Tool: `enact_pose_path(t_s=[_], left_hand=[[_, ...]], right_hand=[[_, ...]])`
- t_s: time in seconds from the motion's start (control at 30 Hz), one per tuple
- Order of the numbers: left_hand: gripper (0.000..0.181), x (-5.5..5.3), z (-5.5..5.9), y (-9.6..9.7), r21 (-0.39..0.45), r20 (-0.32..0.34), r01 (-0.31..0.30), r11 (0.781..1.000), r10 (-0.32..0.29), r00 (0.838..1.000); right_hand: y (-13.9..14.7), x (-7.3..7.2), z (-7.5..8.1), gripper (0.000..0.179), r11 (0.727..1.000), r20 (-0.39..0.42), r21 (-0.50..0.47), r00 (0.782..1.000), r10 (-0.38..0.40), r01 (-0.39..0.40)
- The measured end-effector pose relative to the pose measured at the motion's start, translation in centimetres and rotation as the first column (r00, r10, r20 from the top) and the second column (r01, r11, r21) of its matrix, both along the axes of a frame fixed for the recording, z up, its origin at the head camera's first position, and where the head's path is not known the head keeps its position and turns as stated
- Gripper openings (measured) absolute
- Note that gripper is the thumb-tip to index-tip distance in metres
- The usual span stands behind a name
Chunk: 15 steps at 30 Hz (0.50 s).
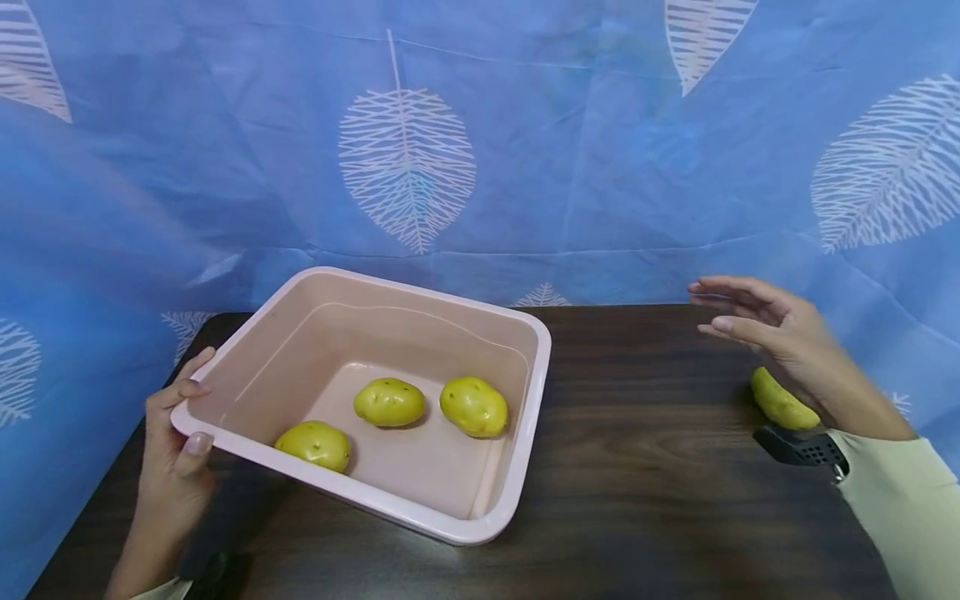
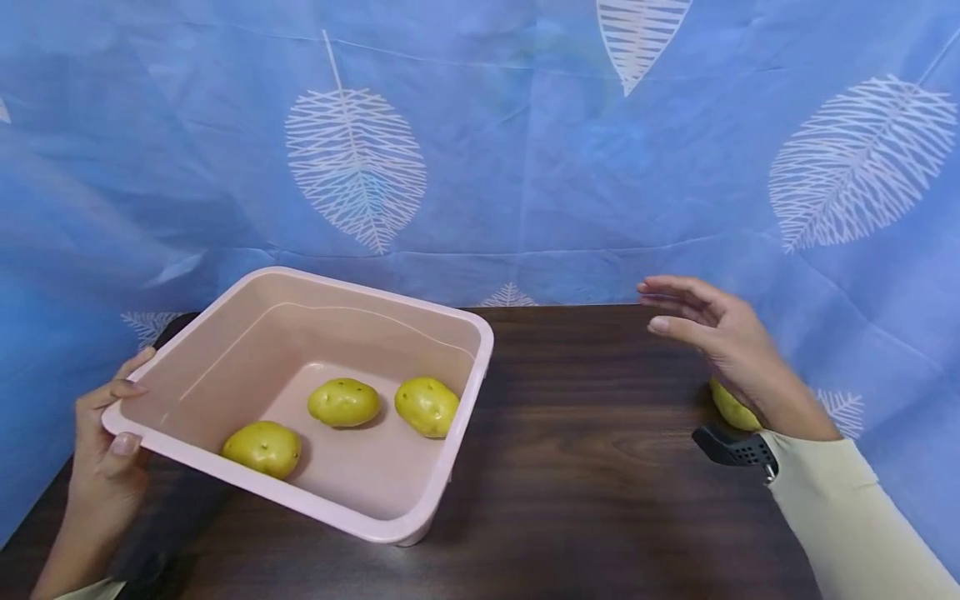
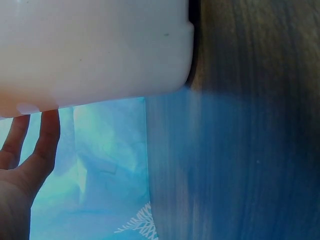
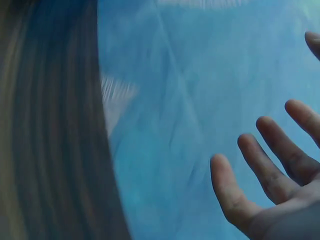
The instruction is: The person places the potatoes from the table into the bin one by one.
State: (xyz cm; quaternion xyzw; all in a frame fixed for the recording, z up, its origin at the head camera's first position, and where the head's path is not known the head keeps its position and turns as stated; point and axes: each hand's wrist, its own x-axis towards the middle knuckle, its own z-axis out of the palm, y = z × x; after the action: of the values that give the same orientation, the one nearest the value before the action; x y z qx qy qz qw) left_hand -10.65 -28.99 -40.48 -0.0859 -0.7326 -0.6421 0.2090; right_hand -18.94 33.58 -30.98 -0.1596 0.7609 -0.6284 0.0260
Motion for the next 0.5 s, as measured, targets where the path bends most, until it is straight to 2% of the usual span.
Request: enact_pose_path(t_s=[0.07, 0.1, 0.13, 0.17, 0.23, 0.3, 0.37, 0.5], left_hand=[[0.049, -0.1, 0.0, 0.0, 0.002, 0.001, 0.005, 1.000, -0.005, 1.000], [0.050, -0.1, -0.1, 0.0, -0.004, 0.001, 0.004, 1.000, -0.004, 1.000], [0.049, -0.1, -0.1, 0.0, -0.015, -0.002, 0.004, 1.000, -0.004, 1.000], [0.049, -0.2, -0.2, 0.0, -0.016, -0.007, 0.008, 1.000, -0.008, 1.000], [0.048, -0.2, -0.4, -0.1, -0.013, -0.034, 0.026, 1.000, -0.026, 0.999], [0.047, -0.3, -0.6, -0.3, -0.011, -0.058, 0.040, 0.999, -0.041, 0.997], [0.046, -0.3, -0.8, -0.4, 0.003, -0.073, 0.053, 0.999, -0.053, 0.996], [0.046, -0.4, -1.0, -0.6, 0.001, -0.074, 0.047, 0.999, -0.047, 0.996]], right_hand=[[2.0, 0.4, -1.2, 0.051, 0.990, -0.003, 0.105, 0.995, -0.099, 0.099], [2.9, 0.6, -1.9, 0.051, 0.972, -0.003, 0.174, 0.987, -0.158, 0.156], [3.8, 0.9, -2.5, 0.052, 0.943, -0.008, 0.256, 0.976, -0.218, 0.213], [4.6, 1.1, -3.1, 0.054, 0.899, -0.023, 0.346, 0.960, -0.277, 0.268], [5.7, 1.6, -4.4, 0.060, 0.792, -0.057, 0.498, 0.925, -0.375, 0.352], [6.5, 1.9, -5.7, 0.066, 0.740, -0.070, 0.538, 0.896, -0.438, 0.404], [7.1, 2.0, -6.8, 0.071, 0.707, -0.076, 0.551, 0.871, -0.486, 0.443], [8.1, 2.1, -8.2, 0.075, 0.693, -0.045, 0.551, 0.846, -0.531, 0.465]])
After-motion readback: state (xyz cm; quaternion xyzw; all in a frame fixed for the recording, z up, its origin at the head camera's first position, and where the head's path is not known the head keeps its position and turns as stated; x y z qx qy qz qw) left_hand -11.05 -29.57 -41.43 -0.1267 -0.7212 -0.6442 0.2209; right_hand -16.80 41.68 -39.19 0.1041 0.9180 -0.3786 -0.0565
